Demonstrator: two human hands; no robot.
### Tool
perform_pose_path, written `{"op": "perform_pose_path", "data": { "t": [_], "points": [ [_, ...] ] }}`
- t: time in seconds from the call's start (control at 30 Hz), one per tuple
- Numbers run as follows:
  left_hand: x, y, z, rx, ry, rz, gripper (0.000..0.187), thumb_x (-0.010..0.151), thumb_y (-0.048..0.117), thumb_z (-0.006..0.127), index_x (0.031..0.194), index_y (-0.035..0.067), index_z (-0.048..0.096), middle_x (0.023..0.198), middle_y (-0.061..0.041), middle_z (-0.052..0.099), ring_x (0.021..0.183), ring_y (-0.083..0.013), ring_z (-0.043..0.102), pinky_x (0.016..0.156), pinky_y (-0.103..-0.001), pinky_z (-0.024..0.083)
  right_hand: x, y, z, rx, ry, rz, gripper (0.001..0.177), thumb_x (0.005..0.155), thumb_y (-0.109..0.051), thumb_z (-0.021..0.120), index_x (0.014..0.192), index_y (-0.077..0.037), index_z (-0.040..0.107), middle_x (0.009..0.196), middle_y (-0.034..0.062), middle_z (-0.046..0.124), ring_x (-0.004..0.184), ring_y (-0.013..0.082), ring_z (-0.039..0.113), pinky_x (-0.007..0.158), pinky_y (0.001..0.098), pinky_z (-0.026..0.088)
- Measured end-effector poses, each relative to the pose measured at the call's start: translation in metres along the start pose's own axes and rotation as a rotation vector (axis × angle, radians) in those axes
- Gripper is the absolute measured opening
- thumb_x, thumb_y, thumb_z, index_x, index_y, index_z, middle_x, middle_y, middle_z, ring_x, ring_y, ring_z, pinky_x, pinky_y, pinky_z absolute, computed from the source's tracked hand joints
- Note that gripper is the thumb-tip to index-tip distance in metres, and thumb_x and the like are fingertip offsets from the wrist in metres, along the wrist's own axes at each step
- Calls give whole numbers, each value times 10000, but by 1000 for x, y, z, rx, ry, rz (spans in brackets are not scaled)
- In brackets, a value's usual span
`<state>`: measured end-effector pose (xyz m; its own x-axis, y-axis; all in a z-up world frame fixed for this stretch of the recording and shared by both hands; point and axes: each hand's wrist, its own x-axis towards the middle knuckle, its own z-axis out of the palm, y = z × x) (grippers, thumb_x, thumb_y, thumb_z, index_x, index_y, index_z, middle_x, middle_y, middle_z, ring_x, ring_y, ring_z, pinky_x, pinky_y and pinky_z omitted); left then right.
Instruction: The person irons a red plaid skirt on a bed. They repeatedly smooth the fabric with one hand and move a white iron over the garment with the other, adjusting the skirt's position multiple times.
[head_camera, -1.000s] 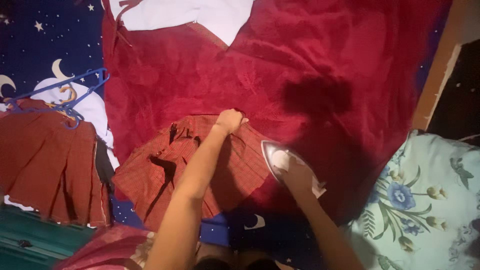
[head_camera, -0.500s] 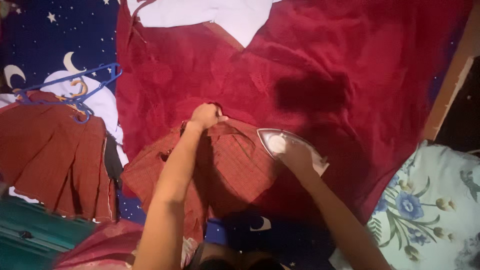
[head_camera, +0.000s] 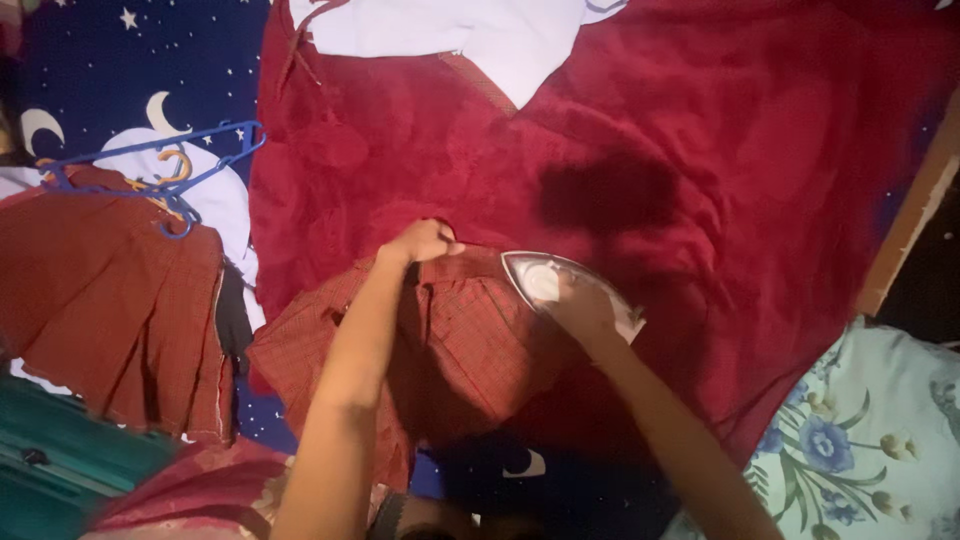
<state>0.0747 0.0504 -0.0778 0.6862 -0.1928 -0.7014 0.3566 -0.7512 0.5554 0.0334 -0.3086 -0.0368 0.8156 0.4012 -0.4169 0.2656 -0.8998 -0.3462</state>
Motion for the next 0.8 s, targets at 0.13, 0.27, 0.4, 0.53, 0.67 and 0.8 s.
{"op": "perform_pose_path", "data": {
  "t": [0.13,0.27,0.4,0.53,0.67,0.8],
  "points": [
    [9,-13,9,92,19,-73,397,893,459,736,1104,127,786,1179,-137,763,1114,-303,716,1010,-428,521,8,-2,2,-61,98,-193,780,756,-583,796,1266,-26,603,992,229,748,895,382,729,781,491,560],
    [0,-3,9,42,61,-116,411,841,443,791,1112,134,777,1195,-116,753,1130,-285,693,1015,-434,501,20,-19,-3,-38,56,-78,842,762,-595,768,1363,-38,574,930,207,749,864,363,737,763,467,572],
    [-15,17,-3,38,-62,-136,356,810,464,791,1055,206,809,1150,-30,760,1092,-212,677,1031,-458,452,29,-30,-13,-79,-57,-59,843,799,-603,756,1379,-26,550,878,202,738,819,360,737,748,470,572],
    [-34,34,9,407,8,-77,231,988,406,634,1065,230,762,923,-73,763,887,-240,760,878,-468,572,32,-18,-24,-62,-11,-263,727,760,-576,789,1209,-32,616,845,201,728,824,362,723,764,469,571],
    [-83,46,87,823,570,191,123,835,179,628,925,132,698,806,-89,722,766,-244,688,859,-450,462,30,-6,-21,-164,-45,-315,467,854,-397,728,1133,-42,610,928,177,742,868,349,734,730,475,579],
    [-123,58,162,853,554,66,321,882,97,593,1196,80,658,728,-13,685,656,-188,665,877,-483,448,11,12,-18,-226,-128,-256,446,855,-390,716,1150,-78,597,921,159,743,845,349,741,722,487,584]
  ]
}}
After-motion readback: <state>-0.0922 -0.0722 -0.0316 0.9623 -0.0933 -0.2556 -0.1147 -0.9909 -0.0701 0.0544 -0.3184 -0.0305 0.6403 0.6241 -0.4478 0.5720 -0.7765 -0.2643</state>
